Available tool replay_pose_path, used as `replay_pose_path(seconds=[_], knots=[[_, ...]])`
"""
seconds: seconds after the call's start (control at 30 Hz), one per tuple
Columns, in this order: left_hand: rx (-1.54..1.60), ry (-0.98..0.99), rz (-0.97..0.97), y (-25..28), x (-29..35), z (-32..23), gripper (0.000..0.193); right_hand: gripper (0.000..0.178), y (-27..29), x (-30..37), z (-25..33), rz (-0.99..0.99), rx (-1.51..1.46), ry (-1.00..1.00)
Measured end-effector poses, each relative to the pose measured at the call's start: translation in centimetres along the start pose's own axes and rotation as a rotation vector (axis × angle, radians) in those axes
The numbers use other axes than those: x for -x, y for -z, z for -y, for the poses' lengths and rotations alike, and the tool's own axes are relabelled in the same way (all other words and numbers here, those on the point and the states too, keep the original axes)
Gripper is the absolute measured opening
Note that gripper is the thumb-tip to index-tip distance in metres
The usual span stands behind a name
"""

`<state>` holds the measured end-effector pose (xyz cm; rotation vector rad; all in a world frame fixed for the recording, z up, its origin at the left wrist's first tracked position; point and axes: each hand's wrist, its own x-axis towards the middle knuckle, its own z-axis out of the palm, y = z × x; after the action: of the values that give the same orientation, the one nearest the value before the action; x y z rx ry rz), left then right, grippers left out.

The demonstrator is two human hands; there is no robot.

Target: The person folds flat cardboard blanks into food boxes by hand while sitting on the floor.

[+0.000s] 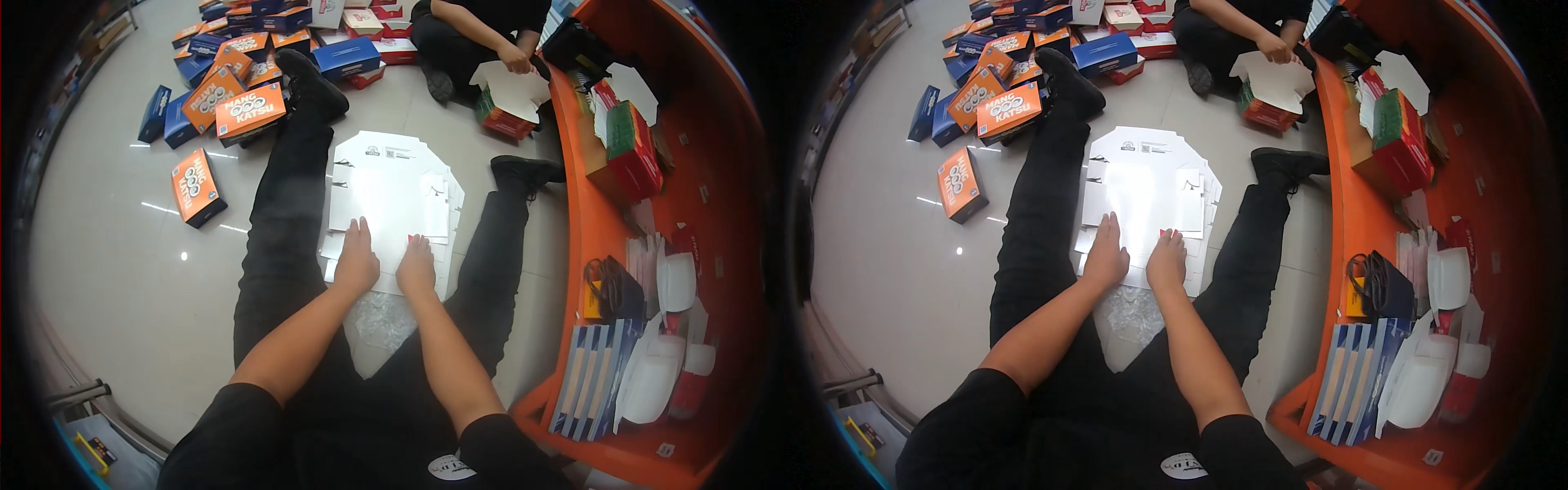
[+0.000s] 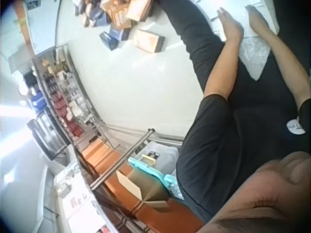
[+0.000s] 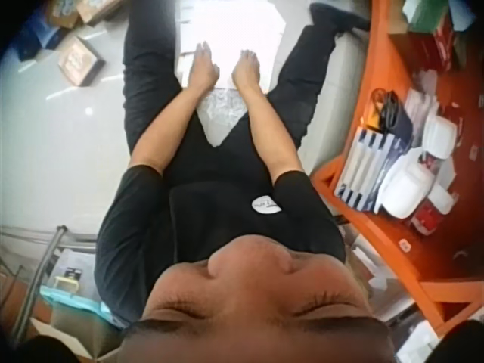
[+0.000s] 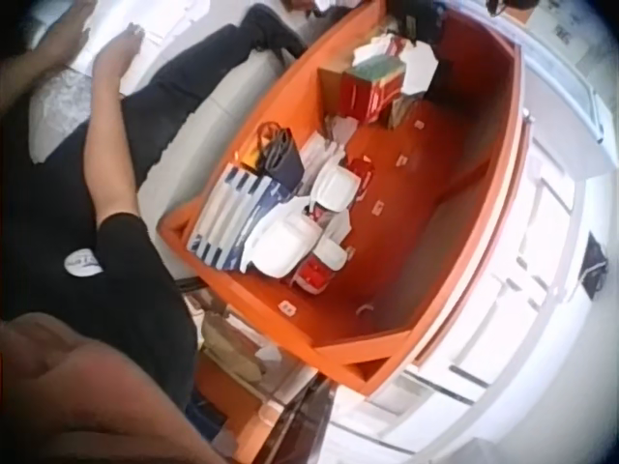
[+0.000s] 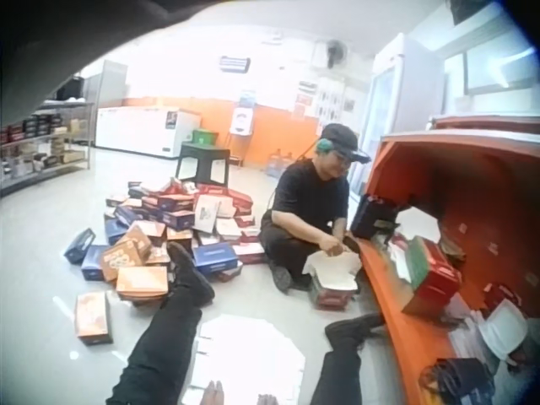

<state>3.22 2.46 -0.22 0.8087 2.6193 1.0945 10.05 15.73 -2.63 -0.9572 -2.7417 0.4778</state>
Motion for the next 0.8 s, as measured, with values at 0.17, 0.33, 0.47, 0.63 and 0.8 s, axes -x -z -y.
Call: replay_pose_path(seconds=[0.17, 0.33, 0.47, 0.63, 0.8], knots=[[0.057, 0.073, -0.111, 1.3, -0.2, 0.5, 0.079, 0.042, 2.5, -0.5, 0.5, 0.029, -0.16, -0.184], [-0.306, 0.294, -0.066, 4.2, -1.1, -1.3, 0.095, 0.036, 8.3, -2.3, -3.8, 0.404, 0.052, -0.302], [-0.134, 0.425, 0.003, 4.3, -1.9, -0.5, 0.094, 0.047, 8.4, -2.3, -3.2, 0.312, 0.022, -0.409], [-0.141, 0.404, 0.114, 4.2, -2.0, -1.5, 0.077, 0.056, 7.4, -3.6, -2.2, 0.296, 0.026, -0.553], [-0.212, 0.229, 0.018, 3.7, -1.3, -0.7, 0.071, 0.062, 6.5, -3.6, -1.8, 0.326, 0.124, -0.59]])
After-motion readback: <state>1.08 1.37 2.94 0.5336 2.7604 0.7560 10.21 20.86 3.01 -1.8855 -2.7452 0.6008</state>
